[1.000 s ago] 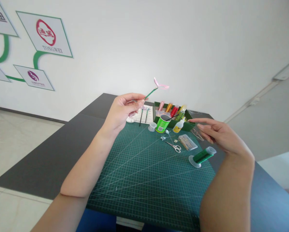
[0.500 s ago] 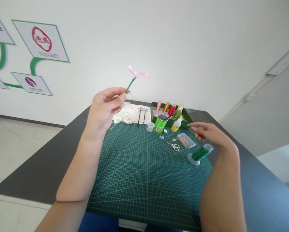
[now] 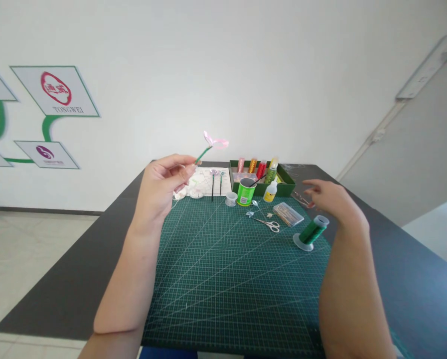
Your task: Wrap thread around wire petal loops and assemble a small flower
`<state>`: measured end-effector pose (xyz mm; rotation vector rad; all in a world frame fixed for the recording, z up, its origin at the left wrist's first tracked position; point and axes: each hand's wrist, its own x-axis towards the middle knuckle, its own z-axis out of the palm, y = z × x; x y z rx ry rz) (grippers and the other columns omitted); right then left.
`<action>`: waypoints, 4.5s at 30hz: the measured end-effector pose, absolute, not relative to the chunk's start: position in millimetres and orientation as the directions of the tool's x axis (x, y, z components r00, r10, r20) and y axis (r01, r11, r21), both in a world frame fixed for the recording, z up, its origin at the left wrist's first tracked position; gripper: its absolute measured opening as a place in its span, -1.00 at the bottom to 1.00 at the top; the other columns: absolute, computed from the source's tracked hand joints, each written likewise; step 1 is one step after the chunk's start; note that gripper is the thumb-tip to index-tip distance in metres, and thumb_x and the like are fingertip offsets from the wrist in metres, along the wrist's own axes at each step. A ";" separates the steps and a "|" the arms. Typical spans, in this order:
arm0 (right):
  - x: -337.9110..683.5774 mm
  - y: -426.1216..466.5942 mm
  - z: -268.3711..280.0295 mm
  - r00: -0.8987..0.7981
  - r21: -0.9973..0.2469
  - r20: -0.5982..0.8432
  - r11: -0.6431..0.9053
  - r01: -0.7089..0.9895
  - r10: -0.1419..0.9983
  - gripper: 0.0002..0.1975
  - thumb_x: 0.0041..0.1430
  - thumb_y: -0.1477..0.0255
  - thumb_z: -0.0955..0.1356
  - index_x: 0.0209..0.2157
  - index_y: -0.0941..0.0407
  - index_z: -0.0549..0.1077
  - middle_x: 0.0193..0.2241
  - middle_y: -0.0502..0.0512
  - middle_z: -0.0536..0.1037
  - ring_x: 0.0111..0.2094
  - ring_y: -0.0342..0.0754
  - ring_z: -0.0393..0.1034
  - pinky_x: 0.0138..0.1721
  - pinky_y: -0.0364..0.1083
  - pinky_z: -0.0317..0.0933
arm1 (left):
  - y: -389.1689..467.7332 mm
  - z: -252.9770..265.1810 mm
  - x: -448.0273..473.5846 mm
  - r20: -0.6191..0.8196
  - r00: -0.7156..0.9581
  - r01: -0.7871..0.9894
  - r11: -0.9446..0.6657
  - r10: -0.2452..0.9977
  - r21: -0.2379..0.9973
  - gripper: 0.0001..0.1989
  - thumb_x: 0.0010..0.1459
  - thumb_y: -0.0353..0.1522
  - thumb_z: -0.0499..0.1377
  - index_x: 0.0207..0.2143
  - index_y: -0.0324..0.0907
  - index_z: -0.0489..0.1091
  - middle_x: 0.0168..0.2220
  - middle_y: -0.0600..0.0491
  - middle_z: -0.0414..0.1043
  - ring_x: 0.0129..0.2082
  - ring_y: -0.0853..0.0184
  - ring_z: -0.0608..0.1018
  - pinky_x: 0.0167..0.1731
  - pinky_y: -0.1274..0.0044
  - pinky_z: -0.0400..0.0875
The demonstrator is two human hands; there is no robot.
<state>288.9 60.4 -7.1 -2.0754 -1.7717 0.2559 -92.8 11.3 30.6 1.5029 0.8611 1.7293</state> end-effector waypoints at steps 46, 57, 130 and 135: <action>174.7 -39.7 40.6 -0.611 -0.604 0.325 0.656 0.453 0.722 -0.69 0.39 0.37 0.30 -0.05 0.11 0.67 -0.62 -0.04 0.44 -0.63 -0.18 0.14 -0.51 -0.15 -0.02 | -7.3 15.9 -45.8 0.675 0.213 0.585 -0.646 0.706 0.491 -0.90 0.28 -0.40 0.25 -0.30 -0.11 0.59 -0.33 0.06 0.56 -0.41 0.35 0.50 -0.37 0.47 0.39; 186.5 -42.8 41.7 -0.638 -0.635 0.359 0.679 0.368 0.681 -0.69 0.40 0.34 0.31 0.02 0.06 0.65 -0.57 -0.04 0.47 -0.62 -0.20 0.10 -0.55 -0.15 -0.09 | -8.9 14.3 -41.1 0.624 0.360 0.587 -0.688 0.693 0.426 -0.89 0.26 -0.44 0.25 -0.31 -0.11 0.57 -0.33 0.05 0.57 -0.39 0.34 0.52 -0.37 0.48 0.39; 192.5 28.4 9.8 -0.632 -0.604 0.137 0.570 0.557 0.763 -0.61 0.38 0.29 0.29 0.09 0.11 0.61 -0.45 0.07 0.59 -0.50 -0.09 0.29 -0.41 -0.10 0.15 | -17.3 17.1 -38.9 0.731 0.341 0.494 -0.775 0.590 0.395 -0.90 0.29 -0.44 0.28 -0.30 -0.12 0.59 -0.34 0.09 0.56 -0.40 0.42 0.51 -0.47 0.54 0.33; 192.0 19.9 12.4 -0.666 -0.569 0.070 0.578 0.585 0.743 -0.58 0.40 0.33 0.25 0.15 0.12 0.58 -0.56 0.01 0.44 -0.57 -0.13 0.16 -0.44 -0.11 0.08 | -17.0 17.2 -39.0 0.750 0.323 0.500 -0.777 0.577 0.382 -0.91 0.29 -0.43 0.28 -0.29 -0.12 0.58 -0.34 0.09 0.56 -0.39 0.41 0.53 -0.41 0.54 0.39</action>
